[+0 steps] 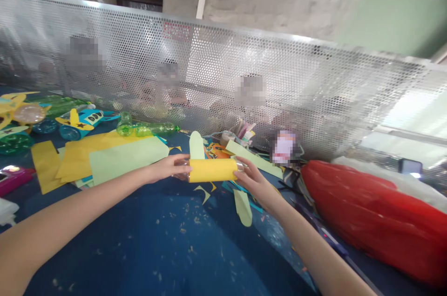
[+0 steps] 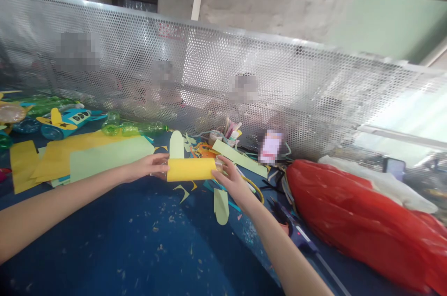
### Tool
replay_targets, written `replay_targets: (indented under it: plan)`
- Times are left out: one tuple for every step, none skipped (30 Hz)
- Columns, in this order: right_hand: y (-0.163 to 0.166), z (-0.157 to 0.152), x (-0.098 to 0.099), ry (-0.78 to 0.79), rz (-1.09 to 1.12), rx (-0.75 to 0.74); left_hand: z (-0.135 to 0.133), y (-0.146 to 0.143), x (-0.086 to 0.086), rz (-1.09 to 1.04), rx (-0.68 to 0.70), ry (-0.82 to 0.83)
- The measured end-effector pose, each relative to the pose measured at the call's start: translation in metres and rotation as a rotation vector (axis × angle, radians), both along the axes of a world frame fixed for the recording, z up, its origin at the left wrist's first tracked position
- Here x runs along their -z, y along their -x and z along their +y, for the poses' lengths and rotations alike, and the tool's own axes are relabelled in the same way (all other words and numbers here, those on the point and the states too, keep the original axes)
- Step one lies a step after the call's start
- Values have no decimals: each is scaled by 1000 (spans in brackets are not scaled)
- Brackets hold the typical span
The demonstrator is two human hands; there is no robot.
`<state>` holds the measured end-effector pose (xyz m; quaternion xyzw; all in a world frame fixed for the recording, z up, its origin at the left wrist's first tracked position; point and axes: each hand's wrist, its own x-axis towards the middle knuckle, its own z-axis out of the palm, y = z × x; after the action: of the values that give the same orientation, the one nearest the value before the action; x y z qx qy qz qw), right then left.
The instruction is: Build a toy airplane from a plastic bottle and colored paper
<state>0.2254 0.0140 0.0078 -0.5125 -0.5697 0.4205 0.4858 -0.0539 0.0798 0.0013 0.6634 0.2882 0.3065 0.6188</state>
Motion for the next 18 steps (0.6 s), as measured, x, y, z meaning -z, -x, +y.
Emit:
replay_targets:
  plan:
    - [-3,2,1,-20,-62,33,1,0,2,11,-2,-12]
    - [-7,4,0,-46,-158,77,2,-1,5,24,-10,-40]
    - [-11,5,-2,-67,-307,120,2,-2,7,42,-35,-83]
    - [-17,4,-5,-77,-488,149,3,-2,10,67,-78,-134]
    - [-22,3,-8,-70,-673,155,4,-3,12,98,-126,-188]
    - [-27,1,-12,-47,-832,139,4,-4,14,130,-172,-239]
    - [-30,-1,-16,-16,-945,106,5,-4,15,159,-207,-284]
    - [-33,-4,-19,15,-1007,67,5,-5,16,180,-227,-322]
    - [-34,-7,-21,39,-1029,32,5,-5,17,193,-238,-351]
    - [-34,-9,-22,49,-1035,13,4,-5,18,204,-247,-377]
    - [-32,-10,-21,49,-1050,6,4,-6,18,215,-258,-399]
    - [-30,-11,-19,43,-1066,5,3,-6,19,229,-275,-416]
    - [-27,-11,-15,32,-1080,10,2,-6,19,246,-291,-428]
    - [-25,-11,-12,18,-1091,18,2,-6,18,265,-307,-435]
    - [-23,-11,-9,3,-1096,28,0,-6,18,281,-319,-438]
    - [-22,-11,-6,-11,-1095,35,-1,-6,17,296,-325,-439]
    - [-22,-12,-4,-22,-1087,38,-2,-6,17,309,-328,-439]
    - [-22,-13,-3,-28,-1072,36,-3,-6,16,321,-330,-441]
